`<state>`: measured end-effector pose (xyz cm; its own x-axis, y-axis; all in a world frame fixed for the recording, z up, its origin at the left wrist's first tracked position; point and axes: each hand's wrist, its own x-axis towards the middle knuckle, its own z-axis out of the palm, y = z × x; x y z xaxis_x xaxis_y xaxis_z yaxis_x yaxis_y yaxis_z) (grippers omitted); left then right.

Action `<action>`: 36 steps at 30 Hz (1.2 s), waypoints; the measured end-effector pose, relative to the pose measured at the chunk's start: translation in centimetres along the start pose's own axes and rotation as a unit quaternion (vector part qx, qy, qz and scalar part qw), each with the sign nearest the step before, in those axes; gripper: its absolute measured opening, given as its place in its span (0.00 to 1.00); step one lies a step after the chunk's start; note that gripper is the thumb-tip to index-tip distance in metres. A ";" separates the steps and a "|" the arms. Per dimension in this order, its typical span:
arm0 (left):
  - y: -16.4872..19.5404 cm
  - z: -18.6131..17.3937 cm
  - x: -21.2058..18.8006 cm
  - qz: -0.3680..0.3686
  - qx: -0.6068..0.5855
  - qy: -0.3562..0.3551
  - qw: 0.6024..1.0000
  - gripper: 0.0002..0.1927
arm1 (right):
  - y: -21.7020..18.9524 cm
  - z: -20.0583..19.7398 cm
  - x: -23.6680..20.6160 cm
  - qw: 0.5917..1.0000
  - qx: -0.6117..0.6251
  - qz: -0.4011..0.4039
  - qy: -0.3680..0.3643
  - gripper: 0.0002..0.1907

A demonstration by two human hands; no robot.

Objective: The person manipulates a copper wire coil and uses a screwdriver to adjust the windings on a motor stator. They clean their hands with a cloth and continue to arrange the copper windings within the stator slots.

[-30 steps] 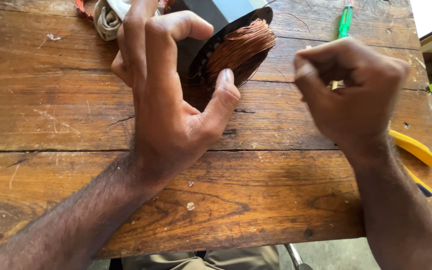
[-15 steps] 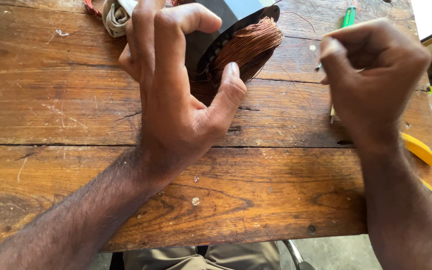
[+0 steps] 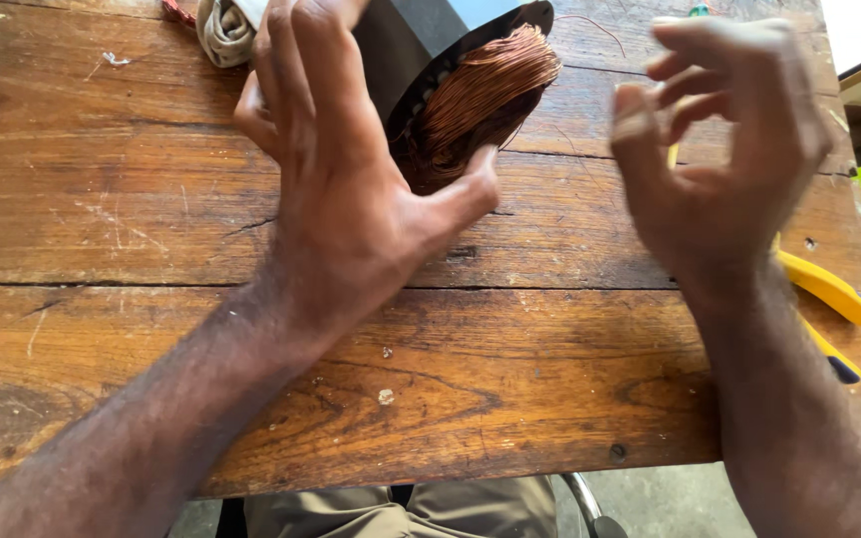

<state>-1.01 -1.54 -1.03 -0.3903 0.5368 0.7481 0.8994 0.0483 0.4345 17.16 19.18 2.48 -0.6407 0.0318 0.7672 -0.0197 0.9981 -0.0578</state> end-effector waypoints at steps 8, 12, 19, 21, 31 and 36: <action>-2.0 0.1 2.1 -0.124 -0.132 -0.095 0.979 0.54 | 0.1 0.3 -0.5 0.999 0.013 0.038 -0.013 0.09; -0.9 -0.8 3.2 -0.140 -0.187 -0.090 0.968 0.46 | 1.6 0.4 -0.1 1.000 0.001 0.025 0.008 0.09; 0.7 -2.5 3.2 0.005 -0.056 -0.073 0.996 0.42 | 2.2 -0.7 -0.6 0.999 -0.017 0.030 0.024 0.12; 1.2 -2.8 3.6 0.018 -0.042 -0.087 0.995 0.42 | 2.1 -0.4 -0.5 0.999 -0.006 0.016 0.039 0.13; 4.0 -1.7 10.7 -0.173 0.045 -0.412 0.893 0.37 | 0.1 -1.8 -1.0 0.998 0.004 0.050 0.029 0.12; 1.1 -1.5 9.9 -0.016 -0.067 -0.345 0.936 0.43 | 1.0 -2.0 -1.1 0.997 0.024 0.061 0.048 0.07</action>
<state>-4.19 2.54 7.61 -0.1555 0.9554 0.2512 0.8388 -0.0066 0.5444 19.35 20.30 2.83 -0.5646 0.1603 0.8097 0.0155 0.9829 -0.1838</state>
